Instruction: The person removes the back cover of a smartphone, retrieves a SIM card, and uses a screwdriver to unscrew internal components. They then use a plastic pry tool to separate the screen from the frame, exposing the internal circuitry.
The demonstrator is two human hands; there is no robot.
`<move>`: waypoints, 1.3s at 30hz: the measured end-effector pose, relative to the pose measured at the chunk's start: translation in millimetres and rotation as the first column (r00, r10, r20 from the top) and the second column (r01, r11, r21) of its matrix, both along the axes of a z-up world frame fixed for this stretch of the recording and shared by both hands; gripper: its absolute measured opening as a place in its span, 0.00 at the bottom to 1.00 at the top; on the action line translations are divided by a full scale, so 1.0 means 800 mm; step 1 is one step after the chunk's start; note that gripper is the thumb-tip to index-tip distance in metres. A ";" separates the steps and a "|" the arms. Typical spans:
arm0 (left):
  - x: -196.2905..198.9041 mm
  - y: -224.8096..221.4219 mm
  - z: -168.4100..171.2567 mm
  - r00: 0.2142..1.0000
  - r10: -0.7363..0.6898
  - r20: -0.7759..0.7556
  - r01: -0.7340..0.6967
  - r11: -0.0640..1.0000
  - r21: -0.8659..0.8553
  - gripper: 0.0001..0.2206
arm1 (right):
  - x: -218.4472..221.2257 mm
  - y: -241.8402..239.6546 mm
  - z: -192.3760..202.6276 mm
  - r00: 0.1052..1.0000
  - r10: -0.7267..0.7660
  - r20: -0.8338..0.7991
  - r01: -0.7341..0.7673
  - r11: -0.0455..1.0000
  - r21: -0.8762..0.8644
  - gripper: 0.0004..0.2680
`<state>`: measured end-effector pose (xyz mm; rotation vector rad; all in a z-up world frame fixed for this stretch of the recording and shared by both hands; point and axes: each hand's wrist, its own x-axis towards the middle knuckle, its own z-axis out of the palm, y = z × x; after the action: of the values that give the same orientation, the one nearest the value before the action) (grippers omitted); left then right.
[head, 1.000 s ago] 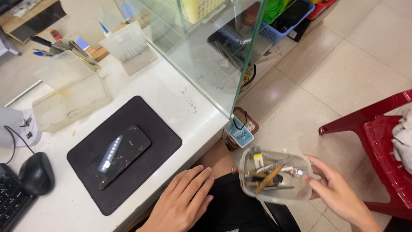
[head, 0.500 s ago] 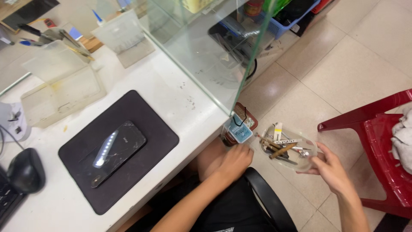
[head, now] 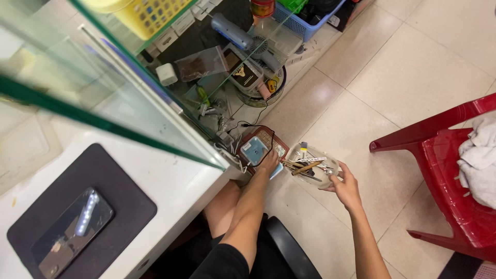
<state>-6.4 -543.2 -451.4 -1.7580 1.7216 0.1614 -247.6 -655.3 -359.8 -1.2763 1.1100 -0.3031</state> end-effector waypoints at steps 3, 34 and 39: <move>-0.014 -0.008 0.012 0.995 -0.092 -0.034 0.093 0.994 0.053 0.18 | 0.009 -0.009 -0.033 0.999 0.021 -0.036 -0.020 0.999 0.042 0.23; -0.113 0.013 0.197 0.859 -0.092 -0.504 -0.143 0.901 -0.409 0.49 | -0.022 -0.016 -0.080 0.919 0.068 0.387 -0.252 0.859 0.446 0.24; -0.089 -0.006 0.177 0.882 -0.102 -0.459 -0.181 0.828 -0.531 0.43 | 0.008 -0.015 -0.031 0.947 0.181 0.265 -0.216 0.970 0.109 0.19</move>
<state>-77.8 -548.3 -309.5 -2.3327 2.2506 0.1094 -241.1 -667.6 -384.7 -1.1796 0.7647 -0.2264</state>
